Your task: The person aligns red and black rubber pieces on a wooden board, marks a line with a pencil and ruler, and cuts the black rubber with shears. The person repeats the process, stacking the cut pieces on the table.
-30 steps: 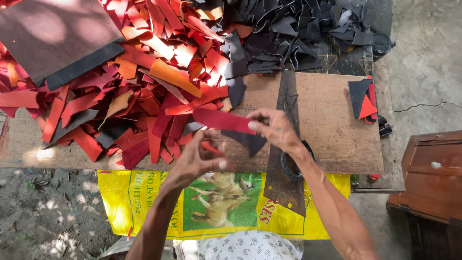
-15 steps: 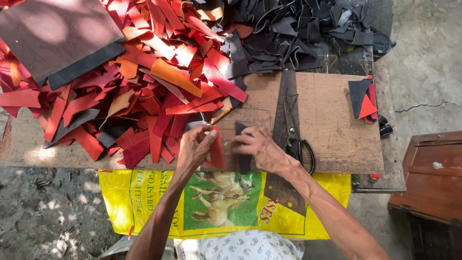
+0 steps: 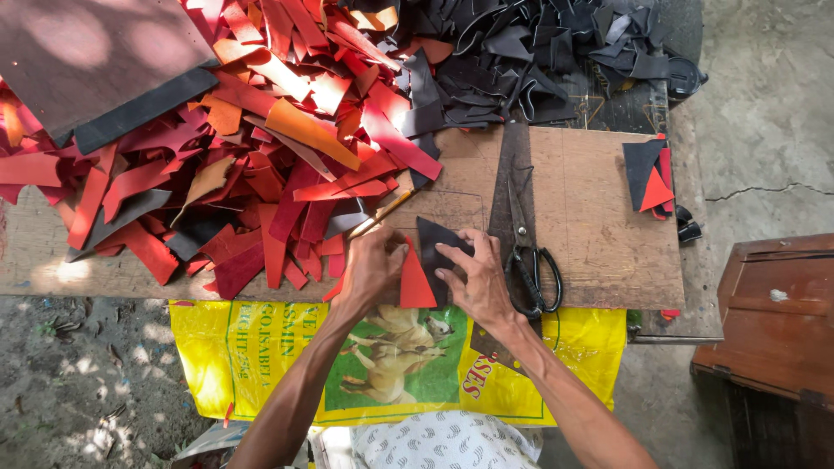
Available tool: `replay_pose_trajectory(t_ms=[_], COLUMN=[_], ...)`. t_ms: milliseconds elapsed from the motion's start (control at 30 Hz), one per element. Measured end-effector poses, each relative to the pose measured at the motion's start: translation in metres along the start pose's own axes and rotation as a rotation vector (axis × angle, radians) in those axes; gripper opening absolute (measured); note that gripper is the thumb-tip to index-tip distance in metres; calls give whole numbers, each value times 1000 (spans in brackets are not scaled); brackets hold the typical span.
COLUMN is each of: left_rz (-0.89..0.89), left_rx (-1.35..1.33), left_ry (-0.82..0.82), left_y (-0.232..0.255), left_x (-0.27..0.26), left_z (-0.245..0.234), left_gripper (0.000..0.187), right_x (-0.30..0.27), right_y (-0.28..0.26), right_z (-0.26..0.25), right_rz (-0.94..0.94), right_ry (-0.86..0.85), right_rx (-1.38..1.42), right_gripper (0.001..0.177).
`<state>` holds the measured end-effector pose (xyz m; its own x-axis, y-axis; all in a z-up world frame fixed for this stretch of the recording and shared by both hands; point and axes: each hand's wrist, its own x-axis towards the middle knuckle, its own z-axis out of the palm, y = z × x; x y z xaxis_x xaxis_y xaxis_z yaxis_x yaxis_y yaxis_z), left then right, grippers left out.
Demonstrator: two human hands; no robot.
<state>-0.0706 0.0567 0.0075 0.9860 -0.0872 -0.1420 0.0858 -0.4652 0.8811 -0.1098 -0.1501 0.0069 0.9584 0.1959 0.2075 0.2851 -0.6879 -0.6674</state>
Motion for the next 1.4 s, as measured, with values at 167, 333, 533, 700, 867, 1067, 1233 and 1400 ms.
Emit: replay_pose_trajectory(t_ms=[167,333,533,700,867,1067,1233,1400], left_rz=[101,116,102,172,201,208,143,25], left_rx=[60,135,177,185,203,317,755,382], left_ry=[49,24,41,113,158,641,674,589], left_y=[8,10,6,-6,-8,-15,-30,-28], left_x=[3,10,12,6,10,8,14,-9], left_z=[1,0,6,12,3,-76,-104,-131], left_gripper=[18,18,16,15,13,14,39,19], right_x=[-1,-8,-14,-13,-11,-12,-9,-8], right_y=[10,8,7,3,-1,1,2,2], right_z=[0,-4,-8,-4,-5,-4,-3,-5], right_rz=[-52,-212,-208,-185,-168,-136,-118,-76], right_ry=[-68,-131,-167,-152,-143,-146,-115,-73], right_rx=[62,-219,-128,-158,-139,-137,-96,-48], right_gripper=[42,43,48,49,49,49,50,52])
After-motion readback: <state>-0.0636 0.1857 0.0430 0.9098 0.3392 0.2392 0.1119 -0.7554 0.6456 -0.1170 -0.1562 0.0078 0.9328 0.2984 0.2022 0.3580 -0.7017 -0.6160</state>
